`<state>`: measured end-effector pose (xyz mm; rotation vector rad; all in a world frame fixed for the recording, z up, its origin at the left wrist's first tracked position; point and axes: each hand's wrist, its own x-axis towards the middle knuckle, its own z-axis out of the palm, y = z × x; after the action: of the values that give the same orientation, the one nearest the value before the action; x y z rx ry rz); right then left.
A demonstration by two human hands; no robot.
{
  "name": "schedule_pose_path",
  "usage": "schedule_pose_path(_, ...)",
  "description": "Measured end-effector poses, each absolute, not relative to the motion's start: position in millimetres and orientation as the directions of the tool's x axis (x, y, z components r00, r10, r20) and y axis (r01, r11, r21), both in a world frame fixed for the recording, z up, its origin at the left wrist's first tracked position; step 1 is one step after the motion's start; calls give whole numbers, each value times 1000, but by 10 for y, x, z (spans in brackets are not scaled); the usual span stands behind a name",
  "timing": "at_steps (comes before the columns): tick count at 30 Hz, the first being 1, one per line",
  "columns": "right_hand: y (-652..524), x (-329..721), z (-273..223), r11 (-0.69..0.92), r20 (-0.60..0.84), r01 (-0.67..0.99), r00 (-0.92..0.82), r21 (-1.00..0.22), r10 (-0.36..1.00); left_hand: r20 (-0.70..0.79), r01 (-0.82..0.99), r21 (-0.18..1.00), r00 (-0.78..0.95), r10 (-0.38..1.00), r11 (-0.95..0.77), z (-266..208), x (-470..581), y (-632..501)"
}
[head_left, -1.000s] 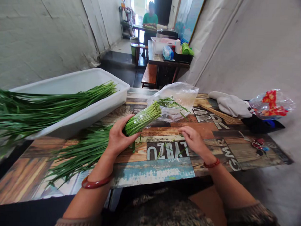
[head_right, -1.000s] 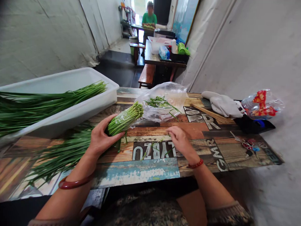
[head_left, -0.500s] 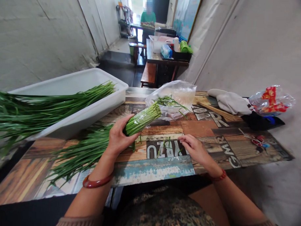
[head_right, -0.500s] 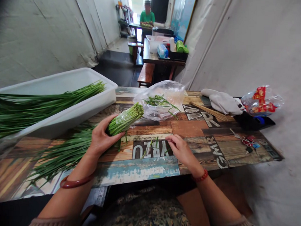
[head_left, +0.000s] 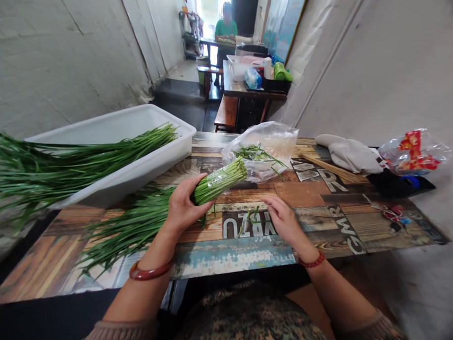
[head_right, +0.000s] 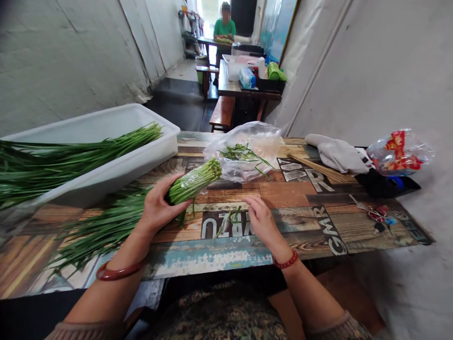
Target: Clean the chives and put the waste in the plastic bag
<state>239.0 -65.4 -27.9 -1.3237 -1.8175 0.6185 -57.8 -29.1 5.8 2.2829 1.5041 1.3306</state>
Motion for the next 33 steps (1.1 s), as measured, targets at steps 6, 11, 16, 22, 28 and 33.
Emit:
schedule_pose_path(6,-815,2060,-210,448,316,660,-317,-603,894,600,700,511,124,790,-498,44,-584,-284)
schedule_pose_path(11,-917,1897,-135,525,263,623,-468,-579,844,589,701,512,133,797,-496,48,-592,-293)
schedule_pose_path(16,-587,2339,-223,464,299,677,-355,-571,886,581,706,509,139,802,-492,58,-583,-293)
schedule_pose_path(22,-250,2497,29,437,402,674,-220,-596,889,589,722,486,147,795,-493,63,-588,-291)
schedule_pose_path(28,398,2447,501,521,609,642,-106,-562,786,593,731,455,176,786,-508,52,-615,-272)
schedule_pose_path(33,608,2548,408,452,481,622,-135,-640,866,575,740,453,182,797,-496,46,-617,-280)
